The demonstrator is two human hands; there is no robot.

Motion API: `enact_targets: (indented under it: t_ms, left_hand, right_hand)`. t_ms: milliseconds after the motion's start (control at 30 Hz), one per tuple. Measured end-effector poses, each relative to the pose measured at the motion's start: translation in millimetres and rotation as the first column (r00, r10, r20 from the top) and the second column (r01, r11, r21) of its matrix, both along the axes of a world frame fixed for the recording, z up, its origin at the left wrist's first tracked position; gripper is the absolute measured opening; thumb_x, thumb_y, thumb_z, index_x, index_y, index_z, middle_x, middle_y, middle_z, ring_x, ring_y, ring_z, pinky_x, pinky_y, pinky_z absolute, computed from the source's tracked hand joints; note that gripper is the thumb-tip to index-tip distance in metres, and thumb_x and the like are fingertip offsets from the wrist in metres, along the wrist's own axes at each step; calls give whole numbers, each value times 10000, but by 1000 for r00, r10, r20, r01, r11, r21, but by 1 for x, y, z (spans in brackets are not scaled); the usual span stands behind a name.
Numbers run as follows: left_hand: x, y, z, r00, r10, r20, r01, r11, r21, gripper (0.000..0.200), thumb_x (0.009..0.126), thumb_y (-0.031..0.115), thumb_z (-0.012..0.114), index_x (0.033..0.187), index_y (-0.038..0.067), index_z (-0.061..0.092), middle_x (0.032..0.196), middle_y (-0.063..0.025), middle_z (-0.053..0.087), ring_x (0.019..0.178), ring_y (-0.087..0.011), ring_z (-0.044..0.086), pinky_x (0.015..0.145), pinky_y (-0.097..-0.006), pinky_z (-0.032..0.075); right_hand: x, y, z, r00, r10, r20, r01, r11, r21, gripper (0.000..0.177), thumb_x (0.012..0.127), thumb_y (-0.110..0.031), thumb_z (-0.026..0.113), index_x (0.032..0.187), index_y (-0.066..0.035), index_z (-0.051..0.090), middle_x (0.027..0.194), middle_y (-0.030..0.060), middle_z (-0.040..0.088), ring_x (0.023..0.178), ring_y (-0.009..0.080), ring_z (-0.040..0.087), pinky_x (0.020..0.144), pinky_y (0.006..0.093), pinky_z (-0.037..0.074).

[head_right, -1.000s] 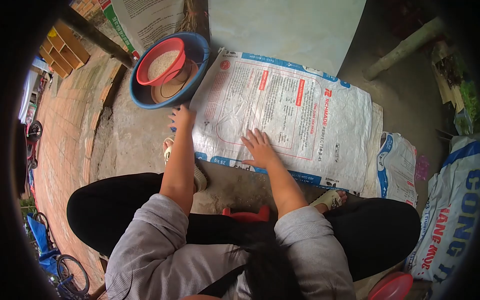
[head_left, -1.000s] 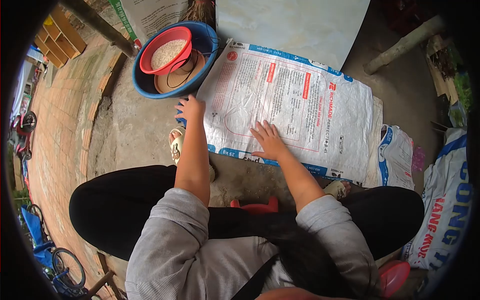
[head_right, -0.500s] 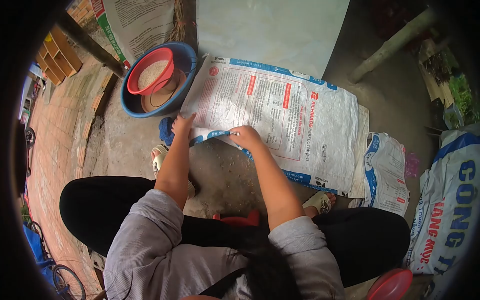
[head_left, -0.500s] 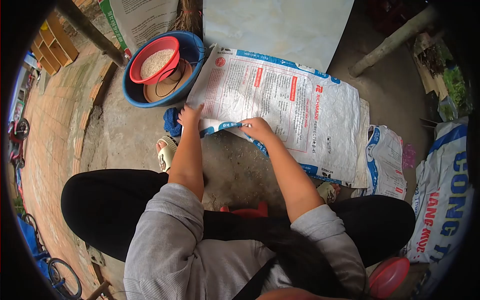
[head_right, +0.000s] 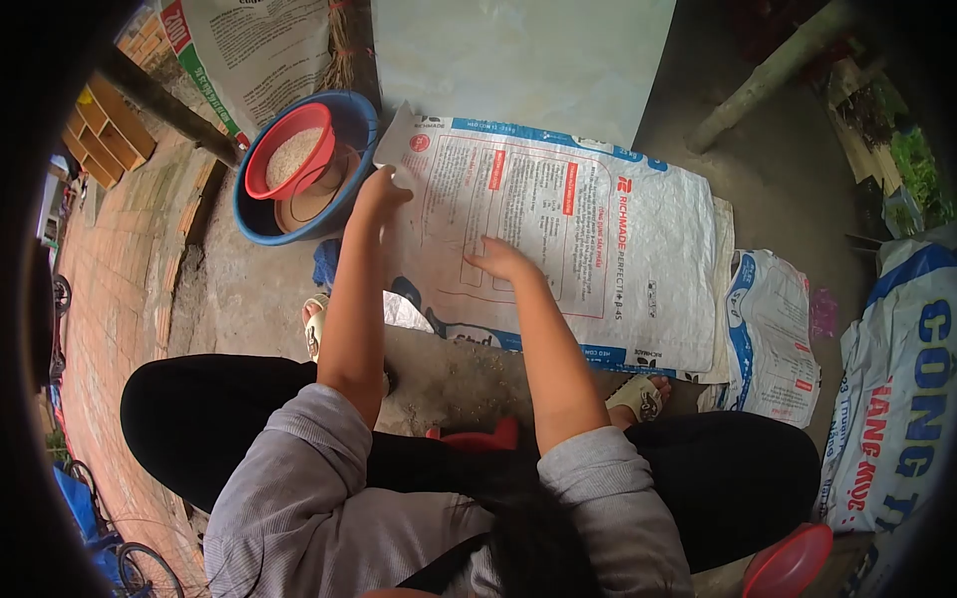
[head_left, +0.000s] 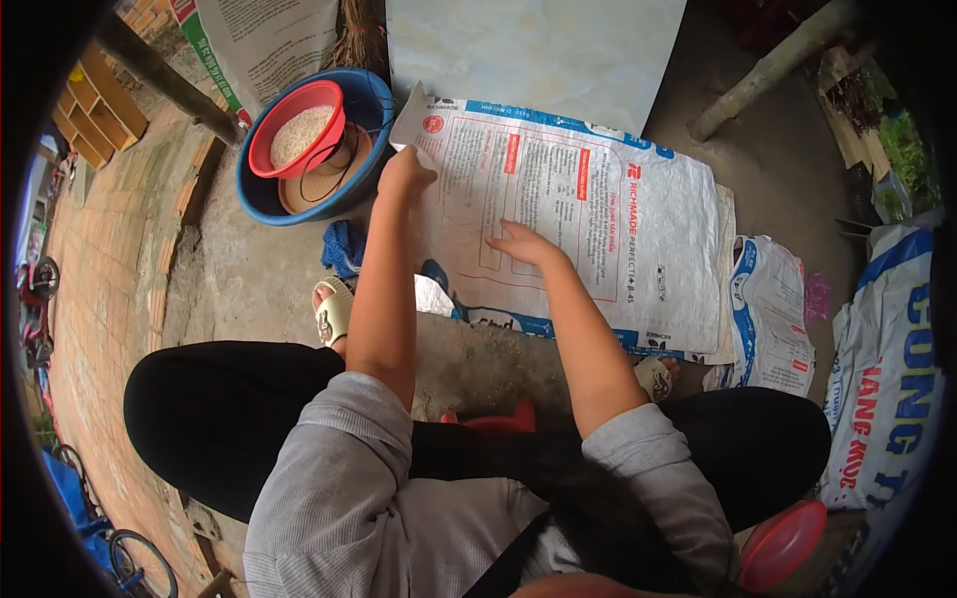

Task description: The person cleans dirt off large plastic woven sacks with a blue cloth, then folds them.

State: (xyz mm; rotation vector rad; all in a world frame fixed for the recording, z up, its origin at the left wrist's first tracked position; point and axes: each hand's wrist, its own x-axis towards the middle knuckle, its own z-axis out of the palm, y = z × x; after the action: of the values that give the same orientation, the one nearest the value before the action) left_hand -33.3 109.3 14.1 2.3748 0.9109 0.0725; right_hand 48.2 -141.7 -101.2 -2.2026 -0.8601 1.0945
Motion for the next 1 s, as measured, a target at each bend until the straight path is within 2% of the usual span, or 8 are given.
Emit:
enact_targets:
  t_ms: [200,300,367,467,533,667,767,1000]
  left_hand:
    - [35,-127,4,922,-387,18,387,922,-31,908,671,137,709,1490,205,324,1025,-226,683,940,-388,668,792,-475,535]
    - [26,-174,-21,902,-424,-79,419,905,-74,932,739,226,714,1540,205,238,1065,-239,669,968,-398,660,820,-476,531]
    - [31,-186,-85,914,-398,-74,378,905,-197,864,851,336,633,1562,160,174,1275,-255,577,1077,-393,633,918,-476,508]
    - [31,-169,-186,863,-491,115,492,769,-408,658,897,362,594,1450,49,423,1298,-256,581,1081,-364,645,909,-465,507]
    - [26,-148,-93,942,-319,-106,131,639,-758,497,904,363,586,1273,31,606,1183,-220,656,1021,-317,670,869,-444,524]
    - [39,-96,-121,953,183,240,-130,967,-220,509,843,383,670,1239,67,619,1063,-164,687,955,-326,671,873,-442,524]
    - [35,-89,-120,938,314,149,-319,948,11,797,747,416,765,1393,53,474,1109,-194,673,1006,-358,665,905,-431,511]
    - [18,-97,-134,996,78,36,-66,965,-252,1109,667,269,829,1538,119,160,1157,-246,657,1071,-405,646,933,-435,504]
  right_hand:
    - [-50,-50,-42,754,-53,655,85,996,-18,630,841,-300,668,1436,-217,479,1491,56,461,1351,381,430,1105,379,357]
    - [-5,-47,-85,927,-220,304,217,975,42,593,888,-276,606,1456,-208,450,1416,90,535,1268,298,522,1031,354,411]
    - [10,-51,-73,490,-526,-695,852,457,255,482,937,-290,541,1406,-186,497,1281,88,625,1147,214,586,939,309,447]
    - [8,-54,-3,287,-676,-679,906,422,-38,507,970,-415,536,1344,-73,522,1226,70,631,1106,171,579,916,281,437]
    - [13,-57,-39,568,-618,-544,789,597,146,572,949,-428,590,1346,-26,501,1217,100,639,1053,201,605,896,332,464]
    - [-7,-52,-66,808,-552,-205,585,793,169,441,882,-301,678,1200,-4,604,1084,138,672,947,237,637,820,360,496]
    - [-18,-48,-49,708,-594,-383,668,738,90,404,780,-240,672,1092,15,654,1027,151,689,941,244,647,823,376,492]
    - [-22,-27,-10,966,-256,27,252,923,-291,514,734,-279,696,1190,-65,597,1174,156,659,1066,317,642,875,409,496]
